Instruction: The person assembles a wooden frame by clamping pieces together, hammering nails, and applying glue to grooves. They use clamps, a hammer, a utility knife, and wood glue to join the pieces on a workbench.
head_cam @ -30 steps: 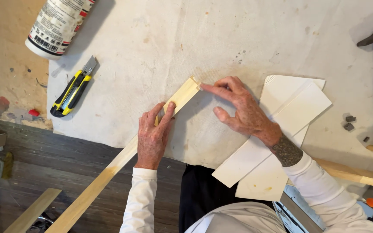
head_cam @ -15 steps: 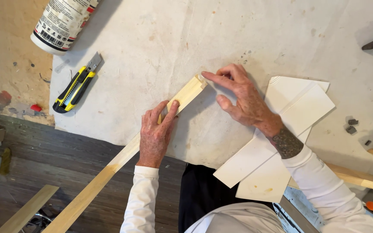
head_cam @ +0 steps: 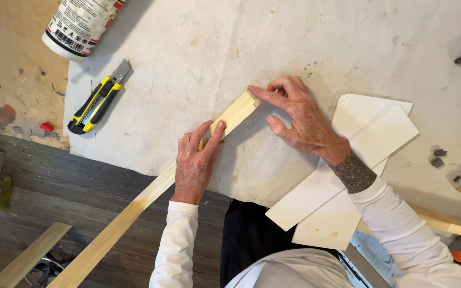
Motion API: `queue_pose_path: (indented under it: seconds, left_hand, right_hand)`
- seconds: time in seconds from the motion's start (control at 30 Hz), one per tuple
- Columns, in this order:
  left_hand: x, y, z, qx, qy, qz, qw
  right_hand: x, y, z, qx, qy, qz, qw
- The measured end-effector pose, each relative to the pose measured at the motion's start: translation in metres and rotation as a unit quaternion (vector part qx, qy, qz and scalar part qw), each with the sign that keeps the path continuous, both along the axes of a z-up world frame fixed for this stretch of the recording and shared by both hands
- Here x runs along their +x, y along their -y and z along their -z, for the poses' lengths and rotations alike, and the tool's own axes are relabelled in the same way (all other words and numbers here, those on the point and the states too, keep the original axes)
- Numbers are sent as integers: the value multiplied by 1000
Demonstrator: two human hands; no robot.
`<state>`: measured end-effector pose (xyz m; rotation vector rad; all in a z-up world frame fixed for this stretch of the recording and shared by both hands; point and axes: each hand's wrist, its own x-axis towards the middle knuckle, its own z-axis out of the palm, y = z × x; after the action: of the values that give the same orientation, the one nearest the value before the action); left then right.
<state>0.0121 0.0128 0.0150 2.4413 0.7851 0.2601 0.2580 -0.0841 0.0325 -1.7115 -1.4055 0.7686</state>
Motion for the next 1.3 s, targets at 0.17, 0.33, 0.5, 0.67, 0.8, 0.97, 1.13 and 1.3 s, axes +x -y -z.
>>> queue_pose_path:
  seconds: [0.17, 0.33, 0.5, 0.67, 0.8, 0.97, 1.13, 1.3]
  left_hand:
    - [-1, 0, 0, -1, -4, 1, 1000]
    - [2, 0, -3, -10, -7, 1, 1000]
    - [2, 0, 0, -5, 3, -1, 1000]
    - [2, 0, 2, 7, 4, 0, 1000]
    - [-1, 1, 2, 9, 10, -1, 1000]
    - [-1, 1, 3, 8, 14, 0, 1000]
    - [-1, 0, 2, 17, 15, 5, 1000]
    - [1, -2, 2, 2, 22, 5, 1000]
  right_hand:
    - [-1, -1, -2, -3, 0, 5, 1000]
    - [2, 2, 0, -11, 19, 7, 1000]
    - [-1, 1, -1, -5, 0, 3, 1000]
    - [-3, 5, 17, -4, -3, -5, 1000]
    - [-4, 6, 25, 11, -19, 4, 1000]
    - [0, 7, 29, 7, -17, 2, 1000]
    - [1, 6, 25, 0, -39, 4, 999]
    - [1, 2, 17, 0, -7, 6, 1000]
